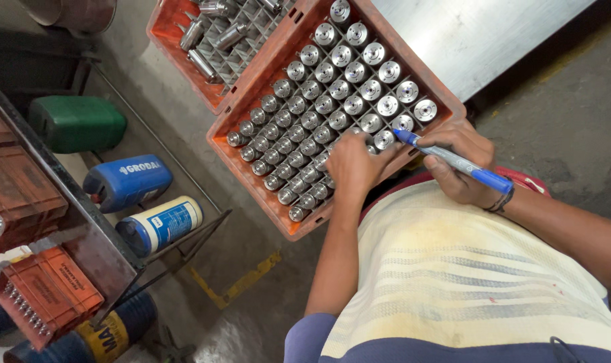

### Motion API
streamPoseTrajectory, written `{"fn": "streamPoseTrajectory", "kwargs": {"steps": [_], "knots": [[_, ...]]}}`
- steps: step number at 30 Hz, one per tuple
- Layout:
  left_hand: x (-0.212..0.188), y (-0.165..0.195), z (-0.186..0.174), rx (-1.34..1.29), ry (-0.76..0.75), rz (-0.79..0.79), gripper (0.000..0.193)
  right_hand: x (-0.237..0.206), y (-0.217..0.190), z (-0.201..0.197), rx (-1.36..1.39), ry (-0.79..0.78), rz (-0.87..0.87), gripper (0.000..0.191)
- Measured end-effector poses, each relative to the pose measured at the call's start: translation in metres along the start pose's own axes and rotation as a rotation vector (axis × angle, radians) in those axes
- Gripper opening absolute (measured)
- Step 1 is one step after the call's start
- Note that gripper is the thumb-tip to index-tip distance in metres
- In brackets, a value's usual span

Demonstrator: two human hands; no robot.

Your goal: The person picks up small cylindrical metal parts from a crate, marks them with a blue marker, and places them back. The person repeats this process for multiple parts.

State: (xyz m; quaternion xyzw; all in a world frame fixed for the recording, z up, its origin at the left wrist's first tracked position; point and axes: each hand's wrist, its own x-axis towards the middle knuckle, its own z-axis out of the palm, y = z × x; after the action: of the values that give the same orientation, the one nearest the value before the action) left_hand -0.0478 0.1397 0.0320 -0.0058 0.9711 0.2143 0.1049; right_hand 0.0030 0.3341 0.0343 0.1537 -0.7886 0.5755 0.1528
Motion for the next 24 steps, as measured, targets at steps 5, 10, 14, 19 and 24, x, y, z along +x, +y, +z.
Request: {"fn": "streamPoseTrajectory", "kwargs": {"steps": [5, 10, 14, 19, 24], "knots": [[0.008, -0.015, -0.015, -0.05, -0.058, 0.134, 0.047, 0.001, -0.003, 0.001, 0.014, -0.013, 0.001, 0.019], [0.006, -0.046, -0.012, -1.291, -0.048, 0.13, 0.046, 0.007, -0.007, 0.01, -0.003, -0.13, -0.201, 0.015], [0.003, -0.049, 0.042, -1.552, -0.146, -0.15, 0.042, 0.015, -0.005, 0.021, 0.019, -0.161, -0.333, 0.016], [-0.002, -0.055, 0.064, -1.551, -0.129, -0.211, 0.05, 0.01, -0.007, 0.023, -0.01, -0.213, -0.249, 0.012], [0.0, -0.047, 0.053, -1.535, -0.081, -0.199, 0.036, 0.004, -0.008, 0.02, 0.008, -0.146, -0.156, 0.017]]}}
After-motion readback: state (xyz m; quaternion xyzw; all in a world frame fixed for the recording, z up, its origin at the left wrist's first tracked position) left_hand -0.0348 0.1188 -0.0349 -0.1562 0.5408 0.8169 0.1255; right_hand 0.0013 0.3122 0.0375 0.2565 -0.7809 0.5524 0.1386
